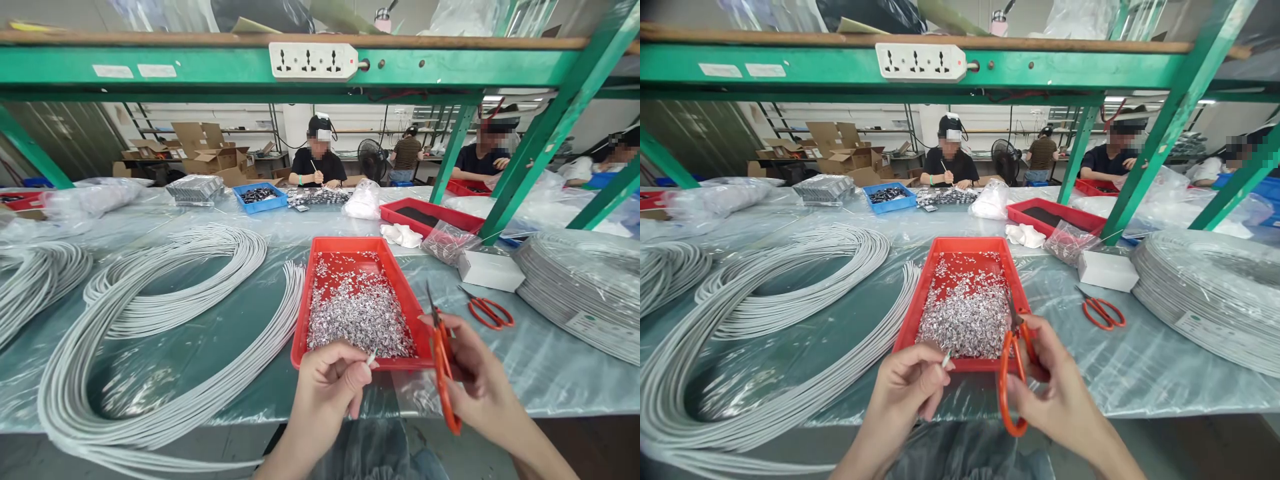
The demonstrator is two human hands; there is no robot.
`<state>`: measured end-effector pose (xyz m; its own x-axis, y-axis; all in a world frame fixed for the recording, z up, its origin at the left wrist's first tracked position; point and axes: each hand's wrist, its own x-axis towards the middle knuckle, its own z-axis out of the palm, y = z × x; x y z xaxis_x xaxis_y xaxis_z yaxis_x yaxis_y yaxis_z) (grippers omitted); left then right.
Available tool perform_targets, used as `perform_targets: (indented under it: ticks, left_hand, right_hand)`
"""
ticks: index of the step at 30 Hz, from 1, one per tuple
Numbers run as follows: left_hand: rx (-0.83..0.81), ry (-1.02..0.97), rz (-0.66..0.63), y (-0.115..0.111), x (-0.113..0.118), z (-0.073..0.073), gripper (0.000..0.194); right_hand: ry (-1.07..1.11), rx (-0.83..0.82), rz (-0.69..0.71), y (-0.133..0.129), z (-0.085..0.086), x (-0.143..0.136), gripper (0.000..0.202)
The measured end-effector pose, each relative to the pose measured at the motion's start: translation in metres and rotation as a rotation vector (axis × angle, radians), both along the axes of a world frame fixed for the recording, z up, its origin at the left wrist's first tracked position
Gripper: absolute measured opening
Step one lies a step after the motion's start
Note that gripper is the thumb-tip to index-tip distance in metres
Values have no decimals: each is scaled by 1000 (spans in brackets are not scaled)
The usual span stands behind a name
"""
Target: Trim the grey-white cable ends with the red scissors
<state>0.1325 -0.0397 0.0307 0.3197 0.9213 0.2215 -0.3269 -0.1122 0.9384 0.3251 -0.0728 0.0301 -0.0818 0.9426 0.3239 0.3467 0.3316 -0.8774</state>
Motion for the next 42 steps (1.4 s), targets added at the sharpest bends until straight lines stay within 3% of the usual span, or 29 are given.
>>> perform_targets:
  ticks: [5,8,15,21,24,27,29,32,38,42]
  left_hand:
    - [0,56,36,1,3,2,27]
    - [163,175,157,0,5,2,18]
    - [552,434,380,0,5,-6,8]
    - [809,447,437,1,3,-9,23]
    - [609,436,384,1,3,-5,8]
    - [280,327,233,2,5,-1,15]
    - [161,261,154,2,6,0,17]
    - [123,247,119,3,6,-3,18]
    - [184,307,212,0,5,-1,17]
    - [38,230,195,0,4,3,23]
  right_hand:
    - [298,-193,59,8,5,-22,29]
    - [361,-263,117,15,10,-34,29]
    - [452,-249,83,19,13,-40,21]
    - [491,-232,15,19,13,-43,24]
    - [469,-240,55,20,15,-42,22]
    - [442,-284,109,20,17,-41,23]
    - [428,-288,113,21,18,-40,26]
    - [428,-271,96,22,18,-40,29]
    - [317,-313,121,24,20,-37,25]
    - [150,-51,65,15,17,-22,42]
